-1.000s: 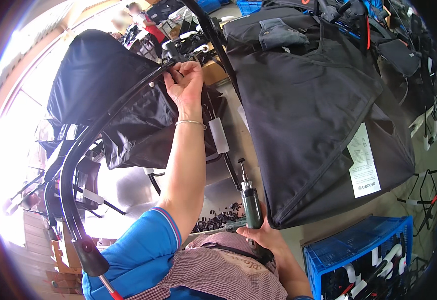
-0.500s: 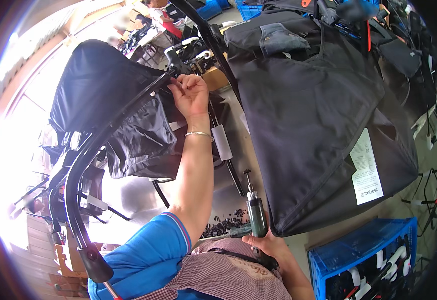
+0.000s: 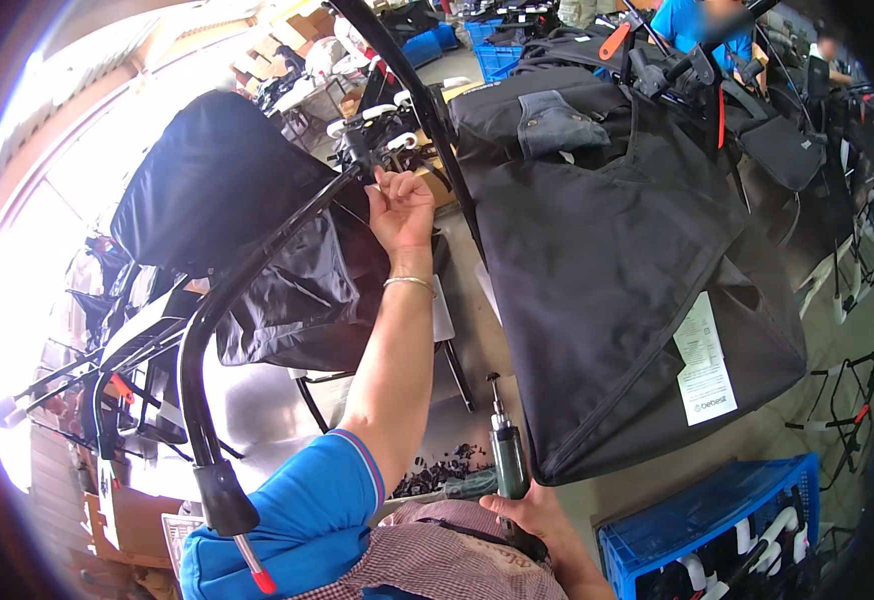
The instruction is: The person assembles a stroller on a factory floor. They use a power drill to fasten screws into the frame, attach fabric components, and secure parts of the stroller. The person handles screws, a power drill, and stroller parts throughout the process.
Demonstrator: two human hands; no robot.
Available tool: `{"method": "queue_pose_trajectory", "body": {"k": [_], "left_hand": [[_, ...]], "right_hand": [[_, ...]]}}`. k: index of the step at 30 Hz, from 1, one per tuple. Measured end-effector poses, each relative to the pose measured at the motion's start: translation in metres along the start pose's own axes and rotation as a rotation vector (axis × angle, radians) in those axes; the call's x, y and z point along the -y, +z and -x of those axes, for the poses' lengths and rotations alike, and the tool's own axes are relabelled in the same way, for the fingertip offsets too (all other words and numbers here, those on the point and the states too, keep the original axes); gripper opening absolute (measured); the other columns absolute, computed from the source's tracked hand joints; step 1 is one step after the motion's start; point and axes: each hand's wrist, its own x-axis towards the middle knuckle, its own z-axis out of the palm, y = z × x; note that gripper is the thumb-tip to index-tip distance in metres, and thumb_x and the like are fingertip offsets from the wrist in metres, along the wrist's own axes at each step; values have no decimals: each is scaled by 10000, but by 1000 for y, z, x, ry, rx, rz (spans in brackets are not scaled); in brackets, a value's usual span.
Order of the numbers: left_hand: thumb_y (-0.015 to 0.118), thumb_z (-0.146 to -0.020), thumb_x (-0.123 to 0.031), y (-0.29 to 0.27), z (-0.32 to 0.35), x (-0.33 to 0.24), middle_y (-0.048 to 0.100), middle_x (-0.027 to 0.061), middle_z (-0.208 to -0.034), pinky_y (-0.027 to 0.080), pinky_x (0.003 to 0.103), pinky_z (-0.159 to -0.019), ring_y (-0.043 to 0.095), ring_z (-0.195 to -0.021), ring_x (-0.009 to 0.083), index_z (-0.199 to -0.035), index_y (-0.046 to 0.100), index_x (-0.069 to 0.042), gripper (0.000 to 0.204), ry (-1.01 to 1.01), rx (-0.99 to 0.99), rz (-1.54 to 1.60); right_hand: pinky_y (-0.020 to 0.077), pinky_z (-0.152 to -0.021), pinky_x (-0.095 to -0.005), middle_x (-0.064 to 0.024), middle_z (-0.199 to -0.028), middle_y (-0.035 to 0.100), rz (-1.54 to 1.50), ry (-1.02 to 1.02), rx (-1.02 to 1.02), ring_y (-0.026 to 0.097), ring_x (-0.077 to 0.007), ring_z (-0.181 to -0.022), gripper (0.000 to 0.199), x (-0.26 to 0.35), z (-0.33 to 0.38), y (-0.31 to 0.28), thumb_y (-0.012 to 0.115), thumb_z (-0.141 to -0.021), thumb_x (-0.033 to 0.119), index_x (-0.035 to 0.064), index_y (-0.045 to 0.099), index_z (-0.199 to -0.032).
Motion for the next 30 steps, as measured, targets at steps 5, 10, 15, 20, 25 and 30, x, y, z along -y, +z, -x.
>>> {"method": "queue_pose_trajectory", "body": {"k": [5, 10, 15, 20, 25, 30], "left_hand": [[597, -907, -217, -4, -7, -7, 422, -29, -676, 359, 244, -561, 382, -574, 112, -945, 651, -50, 179, 137, -43, 30], [563, -928, -192, -5, -4, -4, 488, -19, -722, 401, 237, -569, 460, -594, 93, -957, 650, -37, 180, 63, -13, 69], [594, -893, -167, -13, -3, -17, 563, 11, -792, 442, 237, -582, 503, -591, 105, -942, 628, -17, 162, 57, 17, 104], [662, -782, -42, 13, -1, -9, 602, 13, -801, 453, 230, -581, 549, -592, 112, -930, 600, -15, 163, 39, 9, 258], [687, -734, 19, 6, -7, -12, 474, -26, -675, 395, 227, -532, 468, -528, 88, -763, 503, -59, 202, -118, 184, 255], [653, -862, -191, 7, 15, -22, 581, 92, -921, 434, 346, -808, 557, -880, 214, -846, 531, -28, 204, 57, -110, -59]], "right_hand": [[507, -491, -303, -66, -723, 588, 74, 6, -61, 599, -167, -541, 665, -13, 6, -9, 818, -679, 13, 4, 420, -1211], [514, -498, -309, -62, -727, 583, 3, -68, -56, 599, -163, -562, 646, -12, 6, -13, 818, -684, 11, 7, 424, -1196], [516, -505, -306, -58, -736, 584, 129, -65, -102, 592, -149, -567, 649, -5, 13, -9, 840, -674, 50, 3, 440, -1184], [518, -510, -306, -49, -745, 581, 181, -63, -73, 598, -148, -581, 655, -21, 10, -19, 843, -671, 53, 1, 448, -1192], [520, -510, -305, -47, -754, 583, 276, -101, -74, 603, -151, -593, 673, -33, 8, -21, 838, -679, 55, 4, 434, -1216], [490, -513, -287, -44, -707, 601, 166, 48, -80, 605, -137, -565, 677, -5, 12, -2, 840, -678, 83, 8, 428, -1210]]}}
